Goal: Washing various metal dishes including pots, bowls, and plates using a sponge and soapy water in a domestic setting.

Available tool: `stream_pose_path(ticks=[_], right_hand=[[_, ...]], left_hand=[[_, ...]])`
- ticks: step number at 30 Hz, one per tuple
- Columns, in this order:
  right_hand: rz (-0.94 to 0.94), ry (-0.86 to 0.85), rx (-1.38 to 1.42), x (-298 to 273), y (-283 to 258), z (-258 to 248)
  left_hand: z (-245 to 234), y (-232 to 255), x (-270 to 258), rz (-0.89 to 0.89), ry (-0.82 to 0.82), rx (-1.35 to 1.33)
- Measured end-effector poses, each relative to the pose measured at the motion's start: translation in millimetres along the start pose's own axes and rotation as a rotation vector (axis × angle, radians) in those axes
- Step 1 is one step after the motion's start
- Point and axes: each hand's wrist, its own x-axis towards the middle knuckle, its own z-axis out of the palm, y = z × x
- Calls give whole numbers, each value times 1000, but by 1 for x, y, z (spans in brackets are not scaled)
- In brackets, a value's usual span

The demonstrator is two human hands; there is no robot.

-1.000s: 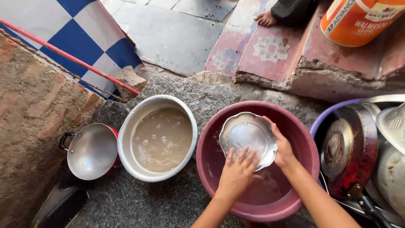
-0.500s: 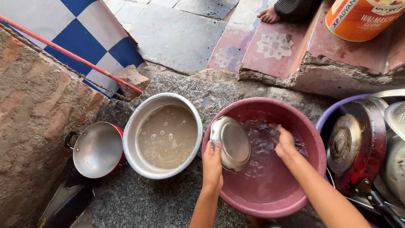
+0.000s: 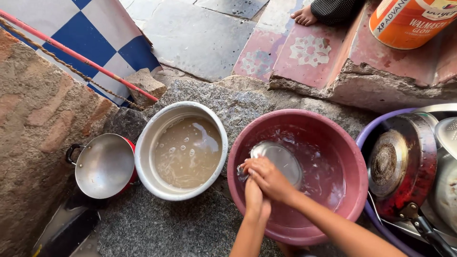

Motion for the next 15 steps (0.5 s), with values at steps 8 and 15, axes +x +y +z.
stream_pose_path(ticks=[8,15], right_hand=[[615,488,-13,-20,160,-53],[1190,531,940,-55,151,-56]], left_hand=[[25,-12,-41,146,-186,378],[51,3,-60,-13,-111,1358]])
